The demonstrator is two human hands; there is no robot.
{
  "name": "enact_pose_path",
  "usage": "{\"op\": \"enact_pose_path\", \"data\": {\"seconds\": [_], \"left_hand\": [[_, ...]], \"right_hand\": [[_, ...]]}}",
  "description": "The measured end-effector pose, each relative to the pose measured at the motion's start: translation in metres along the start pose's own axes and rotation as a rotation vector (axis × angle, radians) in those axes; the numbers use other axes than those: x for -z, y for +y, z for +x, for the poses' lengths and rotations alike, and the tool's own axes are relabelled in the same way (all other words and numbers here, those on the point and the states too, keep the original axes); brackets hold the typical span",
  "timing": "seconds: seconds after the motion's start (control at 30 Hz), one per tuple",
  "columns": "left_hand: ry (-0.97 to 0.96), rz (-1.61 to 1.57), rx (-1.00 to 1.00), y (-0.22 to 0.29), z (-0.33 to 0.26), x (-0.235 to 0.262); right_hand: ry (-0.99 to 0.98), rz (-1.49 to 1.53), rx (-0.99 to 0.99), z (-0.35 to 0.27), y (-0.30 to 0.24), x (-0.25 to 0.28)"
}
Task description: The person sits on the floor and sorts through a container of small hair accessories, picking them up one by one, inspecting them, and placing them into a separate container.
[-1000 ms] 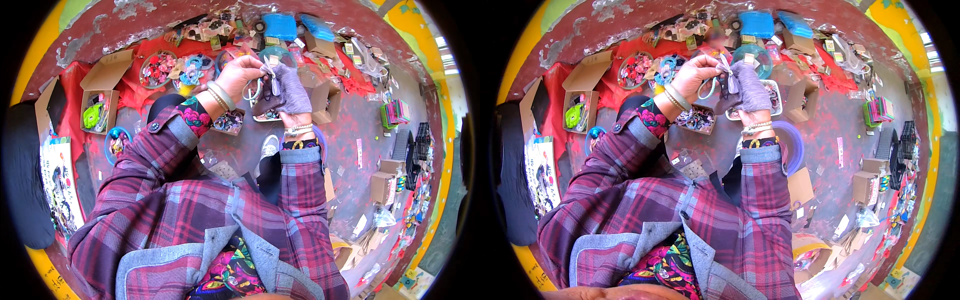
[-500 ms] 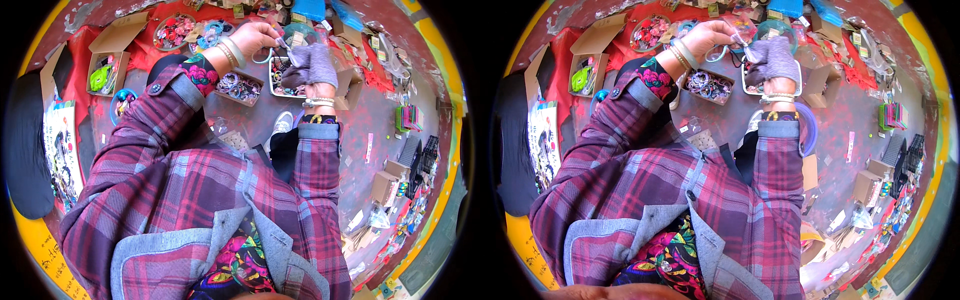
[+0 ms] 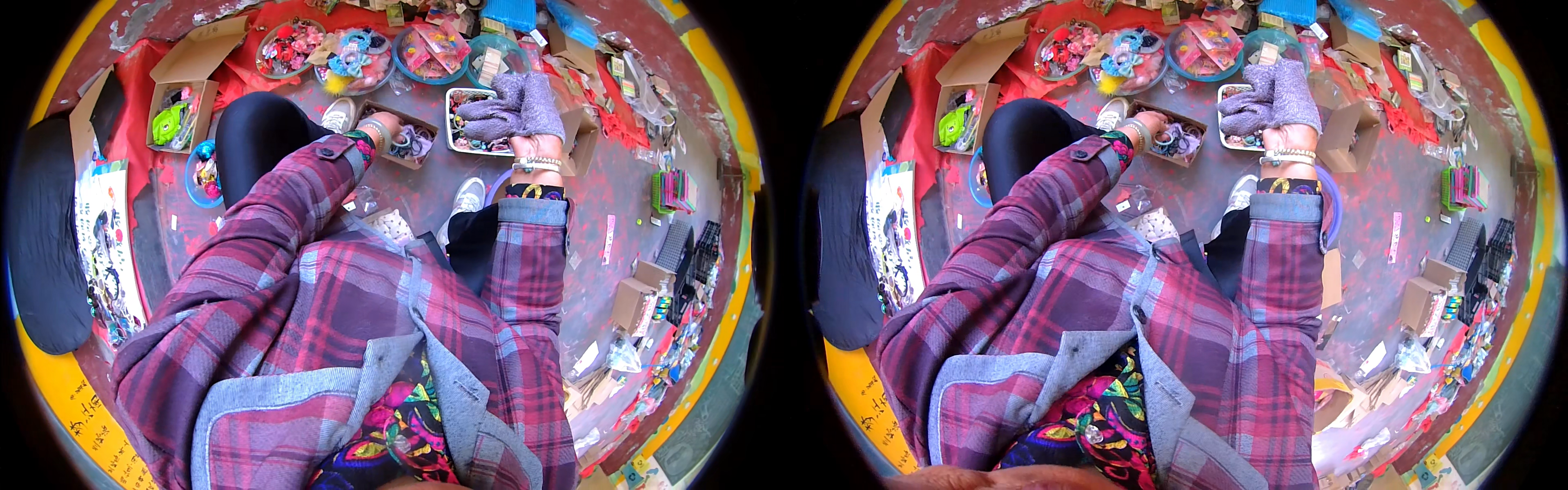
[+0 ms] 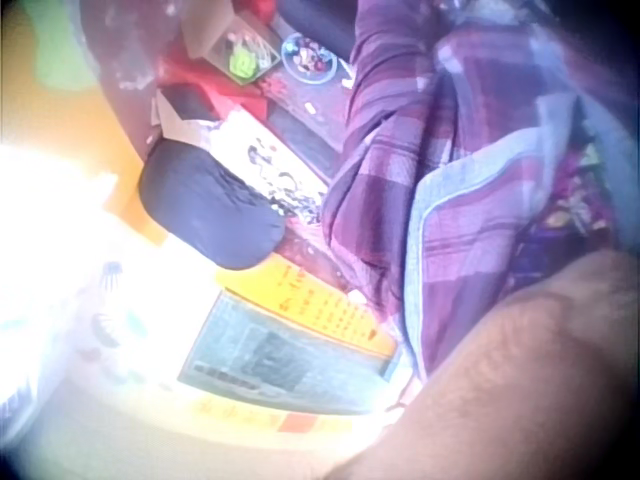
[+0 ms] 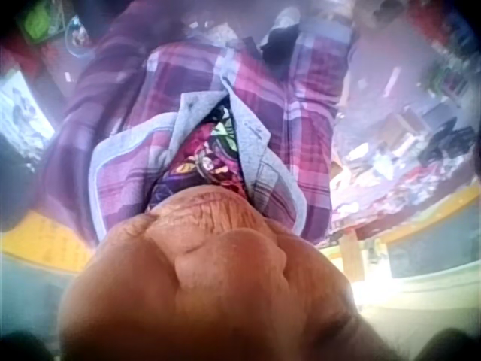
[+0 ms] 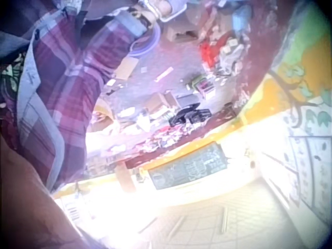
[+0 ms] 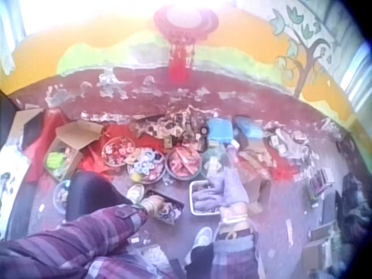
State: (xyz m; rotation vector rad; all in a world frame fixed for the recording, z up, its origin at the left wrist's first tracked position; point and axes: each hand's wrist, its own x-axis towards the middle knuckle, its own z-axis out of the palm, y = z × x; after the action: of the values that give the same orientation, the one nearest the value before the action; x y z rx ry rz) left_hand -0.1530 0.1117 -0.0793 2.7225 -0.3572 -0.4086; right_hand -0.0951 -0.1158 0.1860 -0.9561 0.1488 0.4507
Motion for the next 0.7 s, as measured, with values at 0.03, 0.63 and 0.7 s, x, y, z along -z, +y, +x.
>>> {"op": "enact_pose_path", "data": {"seconds": [0.03,0.63,0.7], "left_hand": [[-0.077,0.033,0.054,0.001,0.002,-0.001],[0.046,-2.388,0.106,0.1,-0.028,0.169],[0.014,-2.367,0.019,0.108,-0.04,0.183]], "right_hand": [[0.009,-0.001,0.001,0.0,0.0,0.003],[-0.154,-0.118,-0.123,-0.001,0.002,0.004],[-0.145,-0.172,-0.067,-0.013,0.004,-0.019]]}}
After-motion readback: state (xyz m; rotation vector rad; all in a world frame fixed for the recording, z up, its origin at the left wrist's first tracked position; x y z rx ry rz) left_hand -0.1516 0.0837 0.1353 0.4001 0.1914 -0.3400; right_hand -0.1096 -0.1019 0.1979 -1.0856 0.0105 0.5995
